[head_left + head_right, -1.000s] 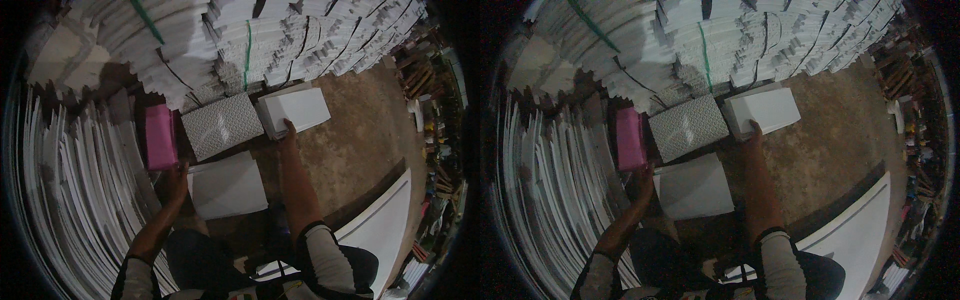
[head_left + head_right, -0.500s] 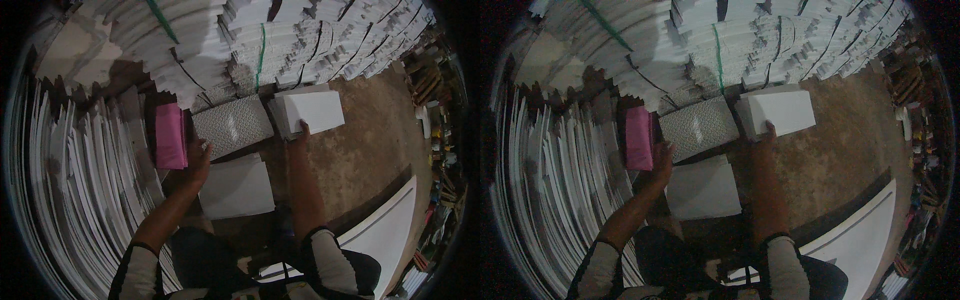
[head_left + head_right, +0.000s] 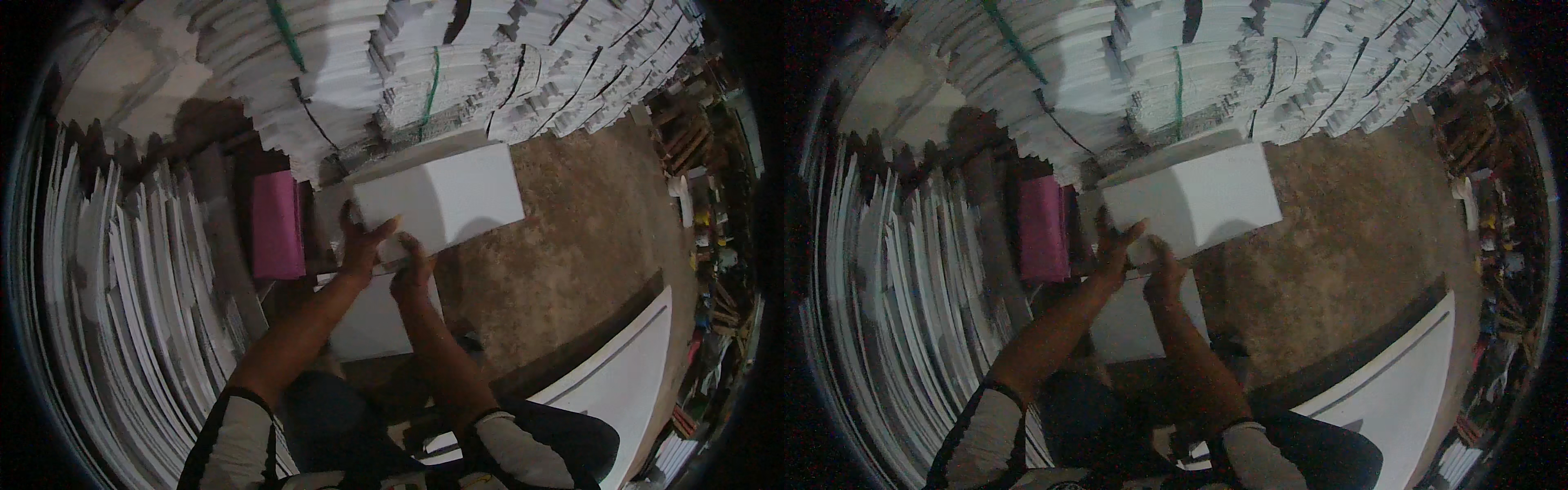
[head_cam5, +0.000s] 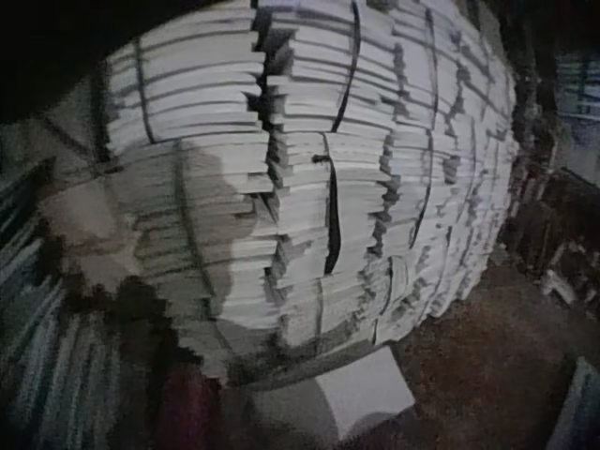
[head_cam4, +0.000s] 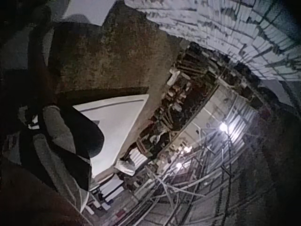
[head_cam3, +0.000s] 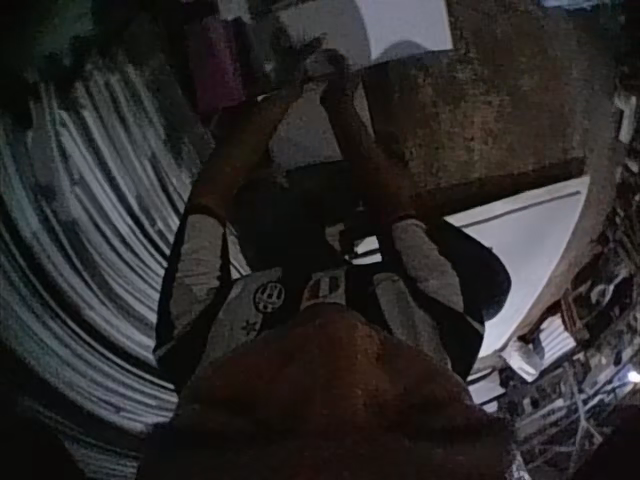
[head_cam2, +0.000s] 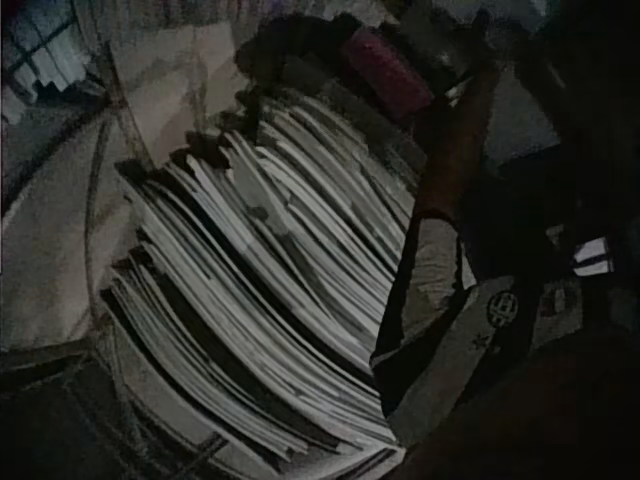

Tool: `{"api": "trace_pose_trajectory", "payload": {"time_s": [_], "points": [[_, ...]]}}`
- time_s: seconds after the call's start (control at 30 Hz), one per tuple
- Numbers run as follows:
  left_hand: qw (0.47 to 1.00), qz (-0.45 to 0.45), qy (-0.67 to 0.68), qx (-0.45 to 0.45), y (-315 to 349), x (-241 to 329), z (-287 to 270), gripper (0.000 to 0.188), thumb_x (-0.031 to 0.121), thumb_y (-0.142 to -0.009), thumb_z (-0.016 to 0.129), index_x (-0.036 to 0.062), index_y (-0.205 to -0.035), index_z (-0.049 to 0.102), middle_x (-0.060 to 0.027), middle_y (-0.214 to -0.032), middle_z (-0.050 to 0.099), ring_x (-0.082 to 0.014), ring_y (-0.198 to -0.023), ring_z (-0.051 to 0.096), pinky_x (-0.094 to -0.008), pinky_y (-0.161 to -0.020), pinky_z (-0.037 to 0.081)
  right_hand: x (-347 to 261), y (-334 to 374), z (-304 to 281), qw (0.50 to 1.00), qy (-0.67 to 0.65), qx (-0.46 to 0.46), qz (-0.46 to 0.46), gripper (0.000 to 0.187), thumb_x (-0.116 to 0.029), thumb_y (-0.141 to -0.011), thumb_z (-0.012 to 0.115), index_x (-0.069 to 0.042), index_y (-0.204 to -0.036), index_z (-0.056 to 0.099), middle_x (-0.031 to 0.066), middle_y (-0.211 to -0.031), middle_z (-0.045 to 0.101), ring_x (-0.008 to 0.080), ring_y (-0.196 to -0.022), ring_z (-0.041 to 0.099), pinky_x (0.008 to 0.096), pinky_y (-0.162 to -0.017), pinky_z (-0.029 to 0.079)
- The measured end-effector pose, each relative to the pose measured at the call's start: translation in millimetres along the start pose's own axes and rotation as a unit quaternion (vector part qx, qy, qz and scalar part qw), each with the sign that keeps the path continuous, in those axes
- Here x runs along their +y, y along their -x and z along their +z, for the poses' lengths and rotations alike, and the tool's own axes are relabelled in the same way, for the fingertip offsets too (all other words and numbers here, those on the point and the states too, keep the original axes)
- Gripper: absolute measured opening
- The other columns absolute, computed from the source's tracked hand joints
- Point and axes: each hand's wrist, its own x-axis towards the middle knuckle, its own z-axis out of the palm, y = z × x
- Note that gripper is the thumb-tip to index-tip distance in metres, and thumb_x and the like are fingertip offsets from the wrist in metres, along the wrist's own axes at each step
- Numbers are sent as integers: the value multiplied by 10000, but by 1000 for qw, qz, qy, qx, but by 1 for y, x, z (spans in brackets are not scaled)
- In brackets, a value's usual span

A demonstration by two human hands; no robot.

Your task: The person repeatedly picks up stacks of white rectangular tiles from a large pile on the floor and carries them to a nearby storage area. They place the tiles onto existing stacks, sometimes using a pink foam sheet as a separator between layers. The person returns to the pile to repeat the process multiple times.

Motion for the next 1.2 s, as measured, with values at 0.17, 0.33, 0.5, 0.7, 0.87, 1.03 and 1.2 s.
{"api": "trace_pose_trajectory", "payload": {"time_s": [0.17,0.33,0.5,0.7,0.87,1.03,1.2], "points": [[995,73,36,-62,-33,-10,-84,888,155,-742,849,81,-1457,327,-135,-1356,480,-299,-1241,504,-452,-1045,451,34,11,20,991,98,-65,71,794,-199,-768,821,-59,-1421,392,98,-1233,573,264,-1156,549,404,-1031,416],[995,85,10,54,-52,-32,-140,857,173,-773,830,88,-1457,320,-131,-1345,473,-301,-1239,497,-453,-1041,442,25,-1,14,963,254,81,-24,893,-236,-775,849,-55,-1489,345,117,-1339,542,288,-1232,511,401,-1073,376],[999,21,38,-15,-59,-19,-143,805,262,-823,809,76,-1473,371,-109,-1368,500,-269,-1266,493,-437,-1051,431,-27,-86,-29,890,412,26,-192,642,-370,-887,744,-14,-1383,547,190,-1400,537,311,-1273,505,412,-1082,378],[999,-11,42,-14,-72,-5,-124,728,403,-887,737,93,-1474,438,-98,-1392,522,-260,-1273,505,-432,-1077,409,-43,-102,0,919,381,-6,-106,681,-492,-954,632,48,-1362,561,276,-1443,500,360,-1349,469,455,-1123,353],[989,-72,114,-58,-84,-9,-130,748,468,-886,715,88,-1470,441,-100,-1383,537,-275,-1269,509,-444,-1074,413,-42,-133,8,891,438,-25,-119,665,-505,-917,649,1,-1344,596,213,-1296,623,320,-1197,573,418,-1040,416],[992,-73,98,-14,-75,-2,-117,736,460,-873,727,105,-1457,456,-88,-1352,555,-279,-1227,535,-448,-1048,437,-47,-134,12,875,470,-14,-110,702,-493,-886,687,4,-1366,562,192,-1255,644,296,-1147,594,401,-995,445],[992,-73,99,-38,-69,3,-108,729,475,-871,723,99,-1440,466,-95,-1334,563,-289,-1197,553,-454,-1032,447,-65,-132,13,930,358,-86,5,734,-456,-857,758,-18,-1399,529,157,-1288,620,300,-1140,597,427,-993,453]]}}
